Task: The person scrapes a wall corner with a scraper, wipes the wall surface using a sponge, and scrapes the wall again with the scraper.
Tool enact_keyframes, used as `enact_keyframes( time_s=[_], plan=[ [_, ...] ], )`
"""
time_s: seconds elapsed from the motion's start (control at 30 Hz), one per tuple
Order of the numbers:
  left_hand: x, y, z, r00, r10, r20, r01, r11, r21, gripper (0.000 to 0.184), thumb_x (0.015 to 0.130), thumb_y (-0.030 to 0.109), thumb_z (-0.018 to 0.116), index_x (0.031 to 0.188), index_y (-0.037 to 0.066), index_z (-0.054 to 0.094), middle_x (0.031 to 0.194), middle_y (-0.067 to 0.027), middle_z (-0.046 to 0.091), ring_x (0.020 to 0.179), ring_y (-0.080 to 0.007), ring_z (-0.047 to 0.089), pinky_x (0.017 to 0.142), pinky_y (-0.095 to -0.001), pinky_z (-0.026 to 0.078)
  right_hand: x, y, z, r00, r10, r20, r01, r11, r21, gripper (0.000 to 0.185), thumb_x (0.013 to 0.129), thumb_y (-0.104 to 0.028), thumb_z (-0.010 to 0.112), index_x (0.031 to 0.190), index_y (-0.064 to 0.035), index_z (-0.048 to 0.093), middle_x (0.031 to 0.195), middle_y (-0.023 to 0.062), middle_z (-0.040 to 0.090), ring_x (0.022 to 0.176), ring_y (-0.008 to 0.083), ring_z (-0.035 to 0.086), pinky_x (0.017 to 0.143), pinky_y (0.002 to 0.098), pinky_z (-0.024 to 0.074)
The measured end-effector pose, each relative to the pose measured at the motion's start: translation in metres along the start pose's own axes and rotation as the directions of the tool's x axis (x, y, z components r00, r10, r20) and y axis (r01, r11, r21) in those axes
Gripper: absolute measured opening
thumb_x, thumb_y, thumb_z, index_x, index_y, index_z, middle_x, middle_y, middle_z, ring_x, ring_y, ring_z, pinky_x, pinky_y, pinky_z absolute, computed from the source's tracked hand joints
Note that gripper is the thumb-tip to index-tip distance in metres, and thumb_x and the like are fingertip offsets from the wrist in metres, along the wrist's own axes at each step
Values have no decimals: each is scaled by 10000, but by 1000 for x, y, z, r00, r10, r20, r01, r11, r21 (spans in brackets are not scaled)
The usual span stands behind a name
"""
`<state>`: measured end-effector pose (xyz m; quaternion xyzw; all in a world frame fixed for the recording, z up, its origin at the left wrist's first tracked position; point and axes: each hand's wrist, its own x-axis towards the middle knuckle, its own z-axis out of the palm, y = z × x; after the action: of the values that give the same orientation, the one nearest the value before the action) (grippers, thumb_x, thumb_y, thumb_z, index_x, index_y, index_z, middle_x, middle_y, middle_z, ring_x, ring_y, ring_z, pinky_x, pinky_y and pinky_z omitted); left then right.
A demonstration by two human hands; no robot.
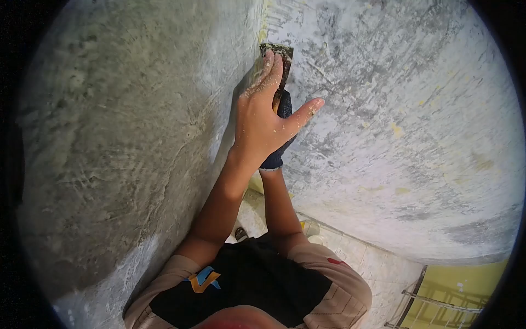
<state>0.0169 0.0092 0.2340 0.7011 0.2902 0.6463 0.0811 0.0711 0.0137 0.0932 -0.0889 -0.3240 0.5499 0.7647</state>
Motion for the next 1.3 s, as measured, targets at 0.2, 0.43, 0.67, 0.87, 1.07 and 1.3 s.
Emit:
enact_keyframes(
  time_s=[0.2,0.43,0.67,0.87,1.07,1.3],
  plan=[
    [-10,-1,-3,1000,9,7,-9,999,31,912,781,442,886,1369,-162,540,1427,-404,509,1374,-480,510,1097,-485,470,24,5,21,997,-7,78,5,1000,21,439,1084,-263,472,1425,12,509,1304,140,639,1128,227,630,972,380,496],
    [-6,5,-3,1000,24,11,-25,997,73,937,778,454,884,1378,-171,526,1444,-396,500,1381,-478,504,1107,-466,465,27,-1,25,996,-21,86,20,1000,14,435,1083,-258,474,1422,11,511,1301,140,640,1126,227,631,970,380,497],
    [23,15,-7,998,60,-6,-60,997,54,955,773,497,876,1351,-185,542,1425,-407,509,1361,-486,522,1104,-470,465,23,-4,25,997,-27,75,27,1000,9,431,1082,-253,476,1420,11,513,1298,140,642,1124,228,632,968,380,497],
    [5,10,-6,996,19,83,-28,994,107,1002,849,578,772,1370,-228,481,1428,-449,470,1365,-515,501,1120,-479,453,21,-7,24,997,-33,72,33,999,0,427,1081,-248,478,1419,11,514,1296,141,643,1122,228,633,966,380,498],
    [3,11,-6,996,4,87,-15,993,119,1006,836,592,778,1345,-232,506,1406,-456,484,1356,-517,511,1112,-478,460,15,-12,20,997,-44,60,45,999,-11,423,1081,-244,480,1417,11,515,1293,141,644,1120,228,633,964,380,498],
    [9,15,-8,996,-36,85,24,990,140,1013,831,595,779,1358,-224,502,1397,-460,490,1355,-517,510,1130,-478,440,0,-20,10,999,-39,35,40,999,-34,419,1080,-238,482,1415,11,517,1290,141,646,1118,228,634,962,380,499]
  ],
)
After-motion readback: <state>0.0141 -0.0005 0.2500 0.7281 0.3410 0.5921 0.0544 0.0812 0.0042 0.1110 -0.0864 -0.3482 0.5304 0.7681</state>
